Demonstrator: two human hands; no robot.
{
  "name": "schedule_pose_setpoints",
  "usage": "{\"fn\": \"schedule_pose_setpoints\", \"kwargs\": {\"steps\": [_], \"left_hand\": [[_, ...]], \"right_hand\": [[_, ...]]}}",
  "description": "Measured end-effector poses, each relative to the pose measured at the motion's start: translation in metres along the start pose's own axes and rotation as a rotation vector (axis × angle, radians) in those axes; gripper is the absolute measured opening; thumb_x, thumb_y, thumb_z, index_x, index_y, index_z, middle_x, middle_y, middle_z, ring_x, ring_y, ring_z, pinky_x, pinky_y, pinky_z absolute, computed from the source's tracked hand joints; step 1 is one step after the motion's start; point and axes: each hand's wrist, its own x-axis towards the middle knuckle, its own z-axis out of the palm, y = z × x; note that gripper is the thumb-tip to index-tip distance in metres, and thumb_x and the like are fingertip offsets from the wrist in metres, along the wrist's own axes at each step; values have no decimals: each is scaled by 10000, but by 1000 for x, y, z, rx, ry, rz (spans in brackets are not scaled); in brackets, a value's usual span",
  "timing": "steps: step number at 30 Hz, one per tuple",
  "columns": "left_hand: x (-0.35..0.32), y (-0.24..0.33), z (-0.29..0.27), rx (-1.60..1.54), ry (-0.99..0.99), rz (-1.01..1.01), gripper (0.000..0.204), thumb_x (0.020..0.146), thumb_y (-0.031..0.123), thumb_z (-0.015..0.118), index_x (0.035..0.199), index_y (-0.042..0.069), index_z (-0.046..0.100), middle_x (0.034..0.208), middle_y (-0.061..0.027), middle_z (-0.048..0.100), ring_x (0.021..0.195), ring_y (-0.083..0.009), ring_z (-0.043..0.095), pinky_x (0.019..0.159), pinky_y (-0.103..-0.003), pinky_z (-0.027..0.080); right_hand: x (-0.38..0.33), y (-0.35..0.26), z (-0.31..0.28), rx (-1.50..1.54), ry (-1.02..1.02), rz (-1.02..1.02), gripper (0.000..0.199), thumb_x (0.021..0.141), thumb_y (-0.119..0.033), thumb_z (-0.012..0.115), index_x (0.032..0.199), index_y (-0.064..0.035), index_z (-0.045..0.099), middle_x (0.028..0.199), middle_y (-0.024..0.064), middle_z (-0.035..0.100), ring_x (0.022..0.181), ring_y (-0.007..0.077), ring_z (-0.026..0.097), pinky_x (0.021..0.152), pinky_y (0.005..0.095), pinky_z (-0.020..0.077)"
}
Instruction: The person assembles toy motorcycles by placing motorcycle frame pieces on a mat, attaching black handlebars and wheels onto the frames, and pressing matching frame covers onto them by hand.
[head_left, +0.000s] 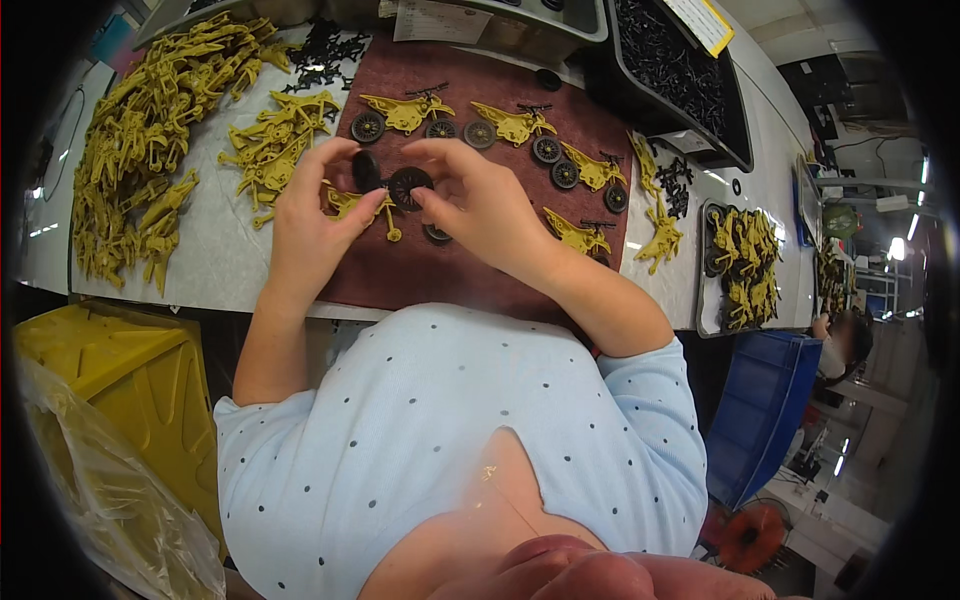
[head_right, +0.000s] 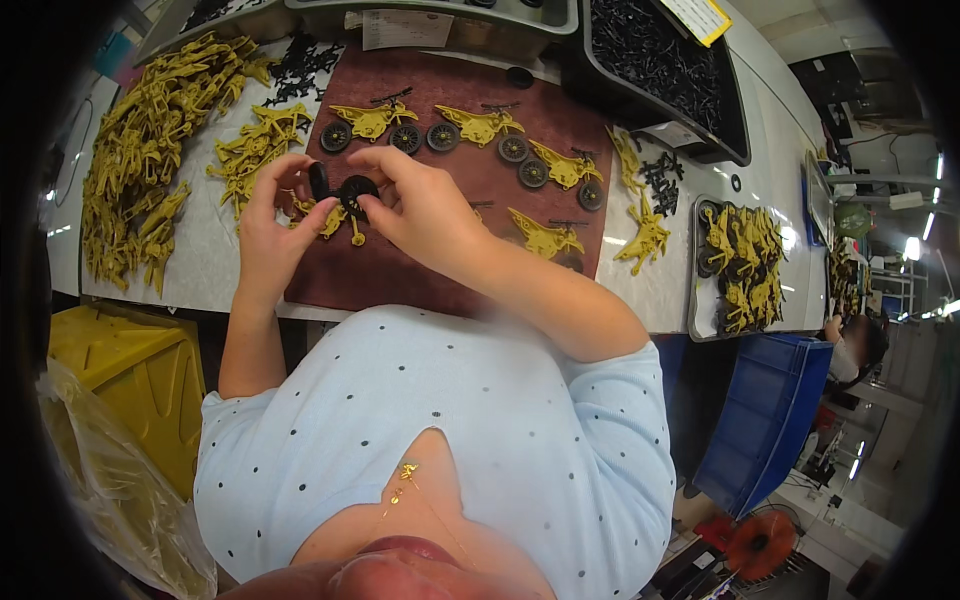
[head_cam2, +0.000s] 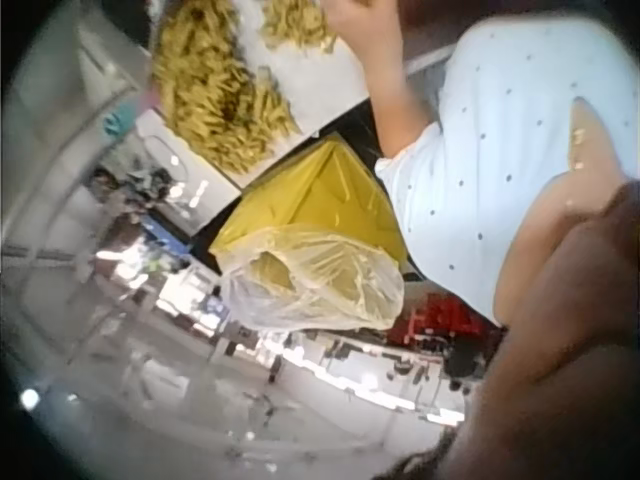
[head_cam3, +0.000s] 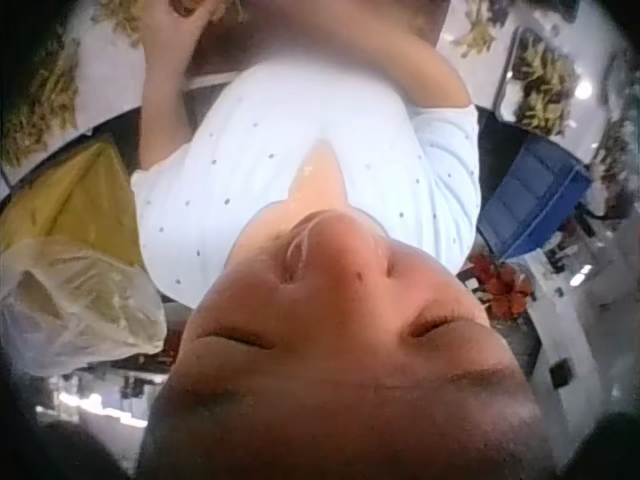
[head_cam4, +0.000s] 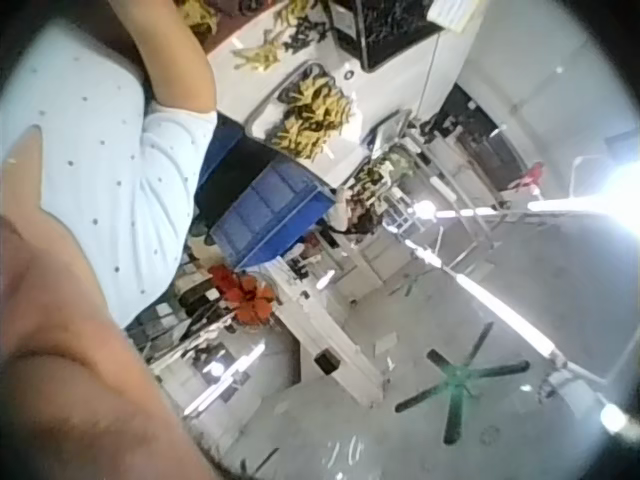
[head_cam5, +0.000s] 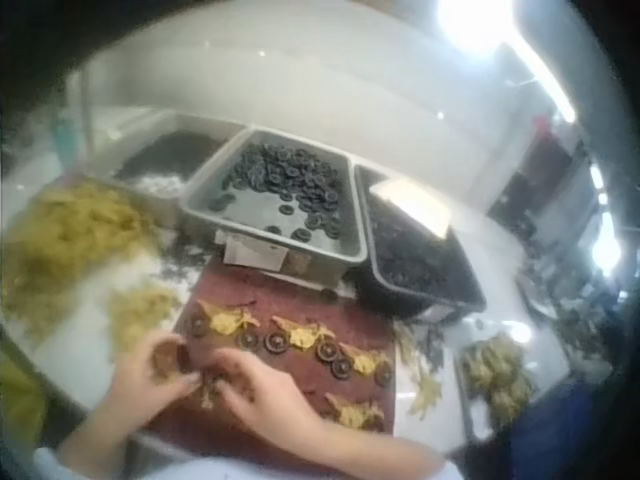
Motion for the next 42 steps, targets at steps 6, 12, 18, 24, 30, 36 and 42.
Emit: {"fn": "schedule_pose_setpoints", "kwargs": {"steps": [6,12,18,24,30,36,42], "left_hand": [[-7,-23,-15,248,-61,130,436,728,85,758,1134,46,603,1046,-110,596,882,-258,580,795,-345,477],[-14,-30,-19,314,-2,53,412,732,91,754,1116,40,613,1044,-112,576,974,-289,558,858,-361,456],[-14,-34,-24,362,-18,85,399,756,115,741,1127,40,617,1037,-113,572,986,-284,551,869,-362,449],[-14,-38,-32,424,34,45,401,769,122,733,1142,39,612,1063,-116,578,999,-284,552,877,-356,446],[-21,-40,-30,360,-41,11,400,780,117,726,1153,34,606,1084,-119,577,1012,-292,555,893,-359,443],[-34,-46,-27,371,38,35,418,769,91,734,1162,36,601,1098,-131,573,1013,-296,558,899,-361,446],[-41,-43,-27,293,85,-49,403,752,102,750,1117,15,604,1038,-123,596,975,-293,567,858,-359,457]], "right_hand": [[-10,24,12,-229,-180,6,275,853,-22,626,1126,-29,590,974,116,639,820,195,647,704,305,528],[-9,38,24,-380,-131,-178,254,820,-49,648,1070,-38,608,926,142,608,869,307,605,736,373,504],[-7,36,23,-480,-170,-165,214,837,-105,645,1029,-22,597,913,151,595,859,341,596,736,404,492],[-9,32,23,-538,-218,-143,213,855,-118,625,1041,-21,587,919,147,588,844,339,599,730,401,494],[-13,31,24,-548,-244,-171,206,862,-109,615,1050,-29,586,948,141,584,841,329,601,722,394,497],[-11,36,21,-567,-242,-163,213,863,-105,615,1060,-29,588,952,141,585,847,331,603,725,394,498],[-13,34,22,-577,-246,-187,218,869,-115,606,1064,-21,583,952,143,581,833,334,602,718,393,497]]}}
